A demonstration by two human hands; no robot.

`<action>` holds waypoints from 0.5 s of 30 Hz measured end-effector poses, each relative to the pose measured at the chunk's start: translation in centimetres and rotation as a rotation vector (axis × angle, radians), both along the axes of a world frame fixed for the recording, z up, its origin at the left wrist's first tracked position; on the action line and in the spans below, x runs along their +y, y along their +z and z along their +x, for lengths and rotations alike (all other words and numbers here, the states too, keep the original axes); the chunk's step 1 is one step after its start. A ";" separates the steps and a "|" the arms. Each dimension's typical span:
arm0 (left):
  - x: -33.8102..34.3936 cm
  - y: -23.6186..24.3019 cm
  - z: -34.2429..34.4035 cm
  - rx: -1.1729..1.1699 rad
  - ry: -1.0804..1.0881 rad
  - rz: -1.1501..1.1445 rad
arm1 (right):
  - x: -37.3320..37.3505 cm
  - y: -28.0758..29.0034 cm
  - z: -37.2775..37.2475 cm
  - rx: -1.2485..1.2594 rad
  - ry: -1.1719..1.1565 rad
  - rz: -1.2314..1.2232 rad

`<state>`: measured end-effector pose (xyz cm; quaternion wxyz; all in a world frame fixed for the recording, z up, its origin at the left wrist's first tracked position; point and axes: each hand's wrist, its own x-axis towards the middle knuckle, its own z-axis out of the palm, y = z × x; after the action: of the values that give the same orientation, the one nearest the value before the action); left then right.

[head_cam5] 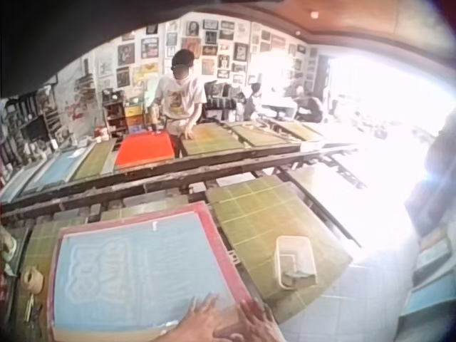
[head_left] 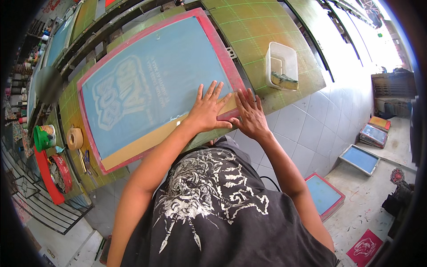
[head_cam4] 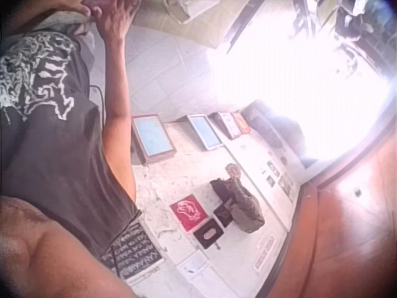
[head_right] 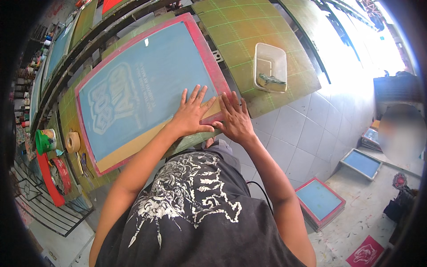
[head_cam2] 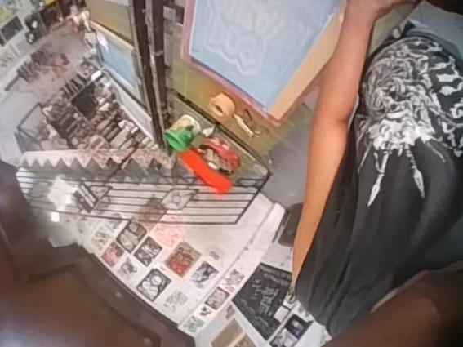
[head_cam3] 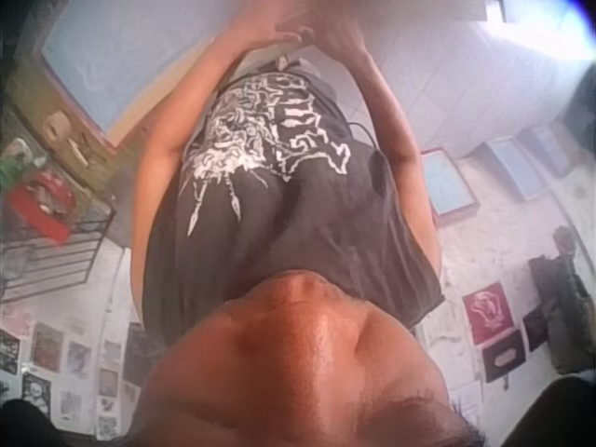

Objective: The person prepares a screen-printing frame by hand, applying tape to the edges of the frame and using a sponge to apply a liquid from a container onto the mesh surface.

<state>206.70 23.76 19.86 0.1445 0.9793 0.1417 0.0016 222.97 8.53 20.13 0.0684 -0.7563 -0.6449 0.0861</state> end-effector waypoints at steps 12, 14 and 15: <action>0.8 1.7 -7.5 -0.052 0.217 0.040 | 2.2 0.7 -4.4 0.099 0.162 0.050; 0.0 1.8 -10.0 0.041 0.248 0.012 | 2.5 0.3 -5.1 0.123 0.210 0.058; -0.3 1.7 -11.0 0.078 0.263 0.008 | 2.5 0.1 -5.0 0.075 0.166 0.050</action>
<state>195.66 23.44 21.59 0.1336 0.9521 0.2744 -0.0172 218.00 11.04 20.20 0.1039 -0.6946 -0.7043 0.1038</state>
